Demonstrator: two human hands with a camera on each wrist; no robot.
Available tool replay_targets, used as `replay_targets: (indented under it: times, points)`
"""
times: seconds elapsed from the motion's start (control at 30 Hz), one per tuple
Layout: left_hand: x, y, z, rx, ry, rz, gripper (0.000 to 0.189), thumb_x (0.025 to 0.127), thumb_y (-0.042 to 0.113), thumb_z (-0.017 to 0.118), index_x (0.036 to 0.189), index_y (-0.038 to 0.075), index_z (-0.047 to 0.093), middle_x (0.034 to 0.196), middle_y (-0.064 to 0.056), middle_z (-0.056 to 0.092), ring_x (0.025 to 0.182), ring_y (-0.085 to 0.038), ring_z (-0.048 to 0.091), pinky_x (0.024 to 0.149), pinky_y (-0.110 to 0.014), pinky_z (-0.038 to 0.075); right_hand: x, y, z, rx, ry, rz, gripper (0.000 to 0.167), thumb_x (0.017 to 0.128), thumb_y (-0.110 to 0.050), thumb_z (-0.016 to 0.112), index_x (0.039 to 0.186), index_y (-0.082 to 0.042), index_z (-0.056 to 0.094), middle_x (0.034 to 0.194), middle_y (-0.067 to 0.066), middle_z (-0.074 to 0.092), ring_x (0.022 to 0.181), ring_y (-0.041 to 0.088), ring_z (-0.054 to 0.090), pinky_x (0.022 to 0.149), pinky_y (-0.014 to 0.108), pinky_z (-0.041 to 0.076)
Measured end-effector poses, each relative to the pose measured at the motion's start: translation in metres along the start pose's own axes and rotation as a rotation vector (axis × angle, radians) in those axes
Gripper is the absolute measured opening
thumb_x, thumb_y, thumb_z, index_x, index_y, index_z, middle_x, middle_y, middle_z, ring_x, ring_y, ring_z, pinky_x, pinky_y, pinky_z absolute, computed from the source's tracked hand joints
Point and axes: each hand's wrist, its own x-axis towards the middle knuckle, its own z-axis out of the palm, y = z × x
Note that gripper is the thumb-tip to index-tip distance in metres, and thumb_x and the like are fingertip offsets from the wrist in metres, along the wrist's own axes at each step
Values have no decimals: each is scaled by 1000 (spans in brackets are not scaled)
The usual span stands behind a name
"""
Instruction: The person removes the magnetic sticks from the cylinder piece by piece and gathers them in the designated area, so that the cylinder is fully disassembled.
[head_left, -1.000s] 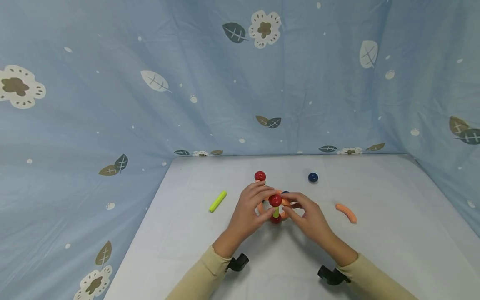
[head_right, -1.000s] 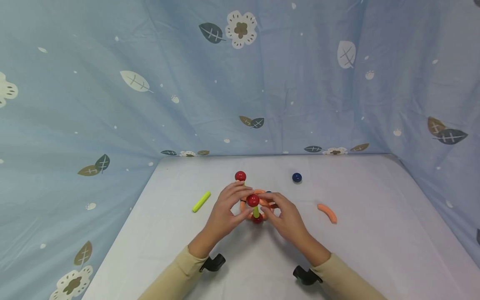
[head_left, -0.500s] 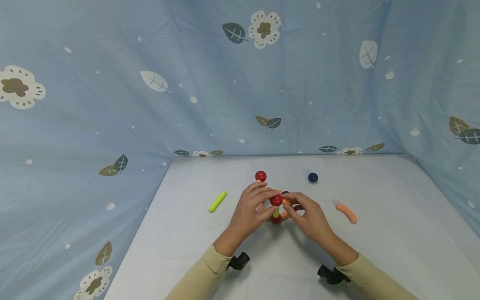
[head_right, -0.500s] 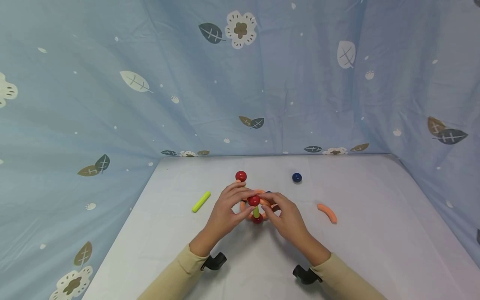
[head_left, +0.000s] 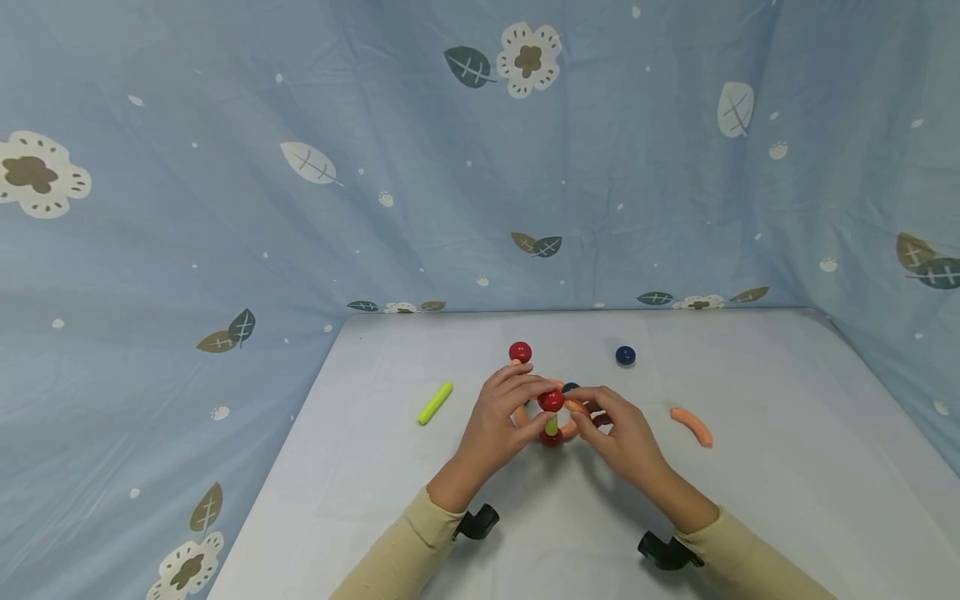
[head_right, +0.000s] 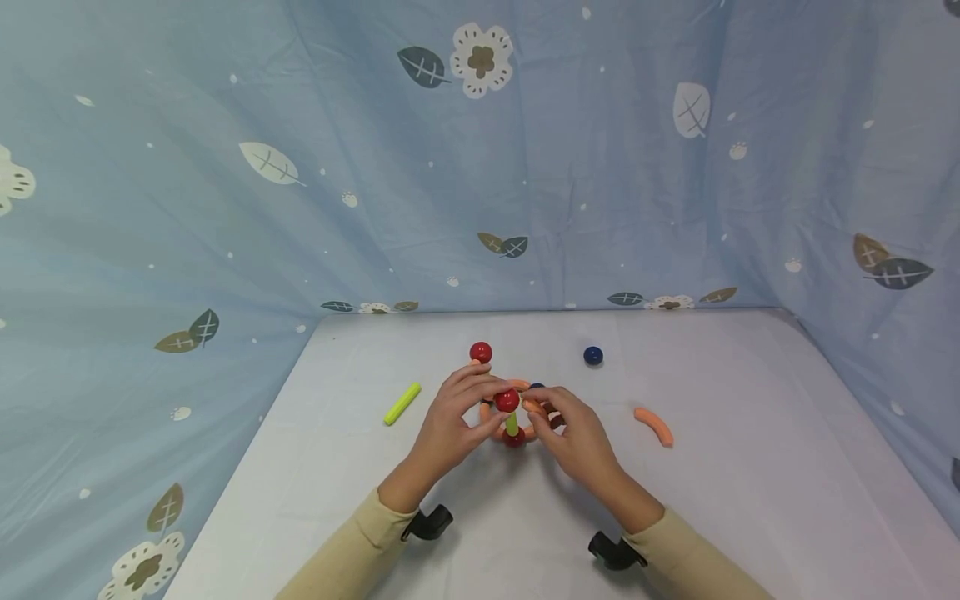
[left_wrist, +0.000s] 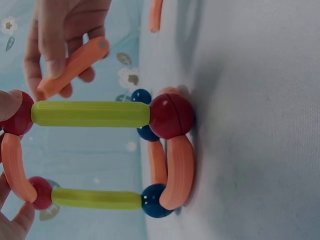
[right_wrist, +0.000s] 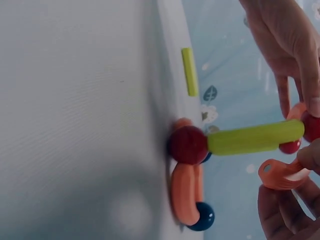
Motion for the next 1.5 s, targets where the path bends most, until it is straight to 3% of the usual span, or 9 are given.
replay_targets:
  times: [0.23, 0.53, 0.77, 0.93, 1.17, 1.3, 1.5]
  points:
    - [0, 0, -1, 1, -12, -18, 41, 88, 19, 82, 127, 16, 71, 125, 6, 70, 136, -18, 49, 119, -41, 31, -10, 13, -15, -32, -37, 158, 32, 98, -16, 70, 130, -18, 67, 123, 0, 67, 97, 18, 69, 72, 27, 59]
    - [1, 0, -1, 7, -17, -20, 41, 87, 17, 82, 127, 17, 71, 125, 7, 70, 135, -17, 50, 119, -40, 31, -20, 39, -44, -128, -45, 255, 37, 97, -11, 70, 134, -15, 63, 124, 6, 68, 100, 24, 69, 71, 25, 58]
    - [1, 0, 0, 6, -12, -9, 42, 87, 17, 83, 127, 16, 71, 125, 7, 70, 135, -17, 50, 119, -41, 32, -26, 54, -68, -186, -26, 260, 32, 98, -11, 69, 129, -11, 63, 119, 12, 69, 98, 30, 70, 66, 25, 57]
    - [1, -1, 1, 14, 0, 8, 43, 85, 17, 85, 126, 17, 71, 124, 6, 70, 134, -19, 51, 117, -43, 34, -32, 65, -79, -250, 22, 227, 32, 94, -7, 72, 126, -11, 67, 111, 10, 66, 89, 26, 68, 62, 22, 54]
    - [0, 0, 0, 15, -17, -17, 43, 87, 18, 83, 127, 19, 71, 124, 7, 70, 135, -17, 49, 119, -40, 32, -36, 73, -96, -323, 57, 219, 33, 94, -15, 75, 126, -11, 70, 112, 8, 66, 95, 24, 63, 70, 12, 49]
    - [0, 0, 0, 22, -17, -16, 42, 87, 19, 83, 127, 18, 71, 125, 7, 70, 135, -17, 49, 118, -41, 33, -37, 79, -106, -331, 56, 252, 33, 97, -28, 72, 124, -10, 69, 114, 11, 67, 96, 29, 65, 68, 19, 50]
    - [0, 1, -1, 16, -18, -22, 42, 86, 17, 83, 127, 18, 71, 124, 7, 70, 135, -17, 49, 118, -43, 33, -40, 91, -118, -337, 32, 324, 35, 100, -32, 66, 126, -8, 67, 122, 20, 66, 99, 38, 64, 59, 29, 49]
